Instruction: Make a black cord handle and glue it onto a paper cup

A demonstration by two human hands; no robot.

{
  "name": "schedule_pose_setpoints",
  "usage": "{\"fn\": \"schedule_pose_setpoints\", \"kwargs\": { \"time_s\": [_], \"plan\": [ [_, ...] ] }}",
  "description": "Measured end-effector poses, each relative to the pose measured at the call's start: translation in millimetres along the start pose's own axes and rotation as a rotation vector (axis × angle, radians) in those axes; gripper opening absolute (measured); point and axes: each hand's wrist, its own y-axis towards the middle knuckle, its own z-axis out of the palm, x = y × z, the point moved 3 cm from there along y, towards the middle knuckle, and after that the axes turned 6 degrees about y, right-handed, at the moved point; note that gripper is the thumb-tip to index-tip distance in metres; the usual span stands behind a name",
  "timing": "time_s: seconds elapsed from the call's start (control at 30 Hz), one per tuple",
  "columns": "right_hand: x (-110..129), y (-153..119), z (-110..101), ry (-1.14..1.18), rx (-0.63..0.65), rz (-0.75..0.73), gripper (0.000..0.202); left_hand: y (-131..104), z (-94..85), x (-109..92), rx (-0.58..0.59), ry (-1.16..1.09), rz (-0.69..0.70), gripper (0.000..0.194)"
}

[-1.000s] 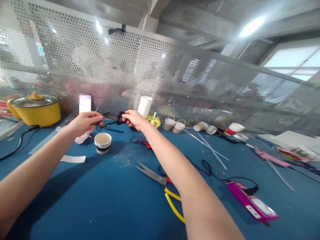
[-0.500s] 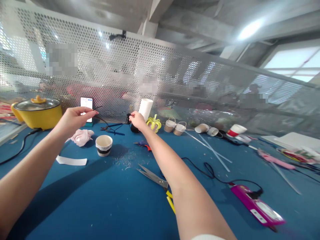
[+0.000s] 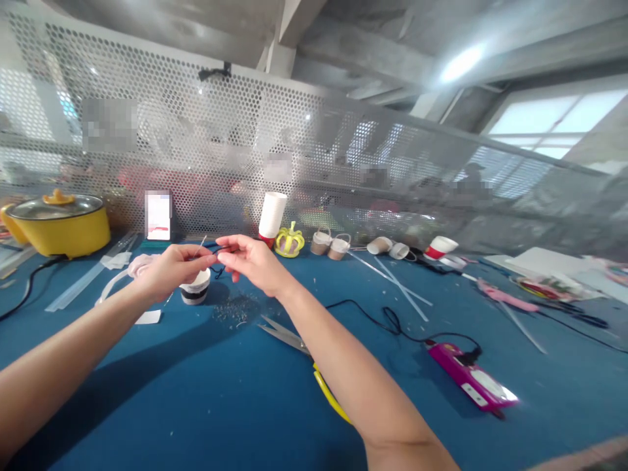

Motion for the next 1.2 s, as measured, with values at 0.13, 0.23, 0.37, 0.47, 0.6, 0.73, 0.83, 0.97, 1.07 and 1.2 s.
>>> {"fn": "schedule_pose_setpoints", "kwargs": {
  "time_s": [0.13,0.23,0.37,0.47,0.6,0.73,0.83,0.97,1.07,1.2],
  "plan": [
    [-5,-25,1,0.011,-0.143,-0.002,0.014,-4,14.4,6,0.137,0.067,-0.01,0.023],
    [-11,-37,0,0.058,-0.167,0.044,0.018,-7,23.7,11,0.228,0.086,-0.029,0.024],
    [-19,-49,5,0.122,-0.225,0.047,0.018,-13,37.1,12,0.34,0.056,0.007,0.028],
    [-25,-54,5,0.123,-0.279,0.059,0.018,-18,47.2,14,0.403,-0.044,-0.015,0.031],
    [-27,-52,-32,-0.078,-0.425,0.069,0.021,-19,49.5,23,0.308,-0.034,-0.057,0.033],
    [-33,-46,-91,-0.795,-0.608,0.25,0.021,-17,45.5,35,0.205,0.097,-0.032,0.033],
    [-57,-39,-111,-0.903,-0.54,0.411,0.008,-19,50.8,41,0.327,0.09,-0.022,0.036],
    [-88,-31,-109,-0.917,-0.502,0.53,0.022,-23,58.0,44,0.429,0.061,-0.063,0.036],
    [-88,-32,-105,-0.892,-0.553,0.522,0.021,-25,58.6,43,0.427,0.049,-0.096,0.035],
    [-57,-50,-96,-0.769,-0.599,0.433,0.027,-27,55.3,38,0.396,-0.031,-0.142,0.029]
  ]
}}
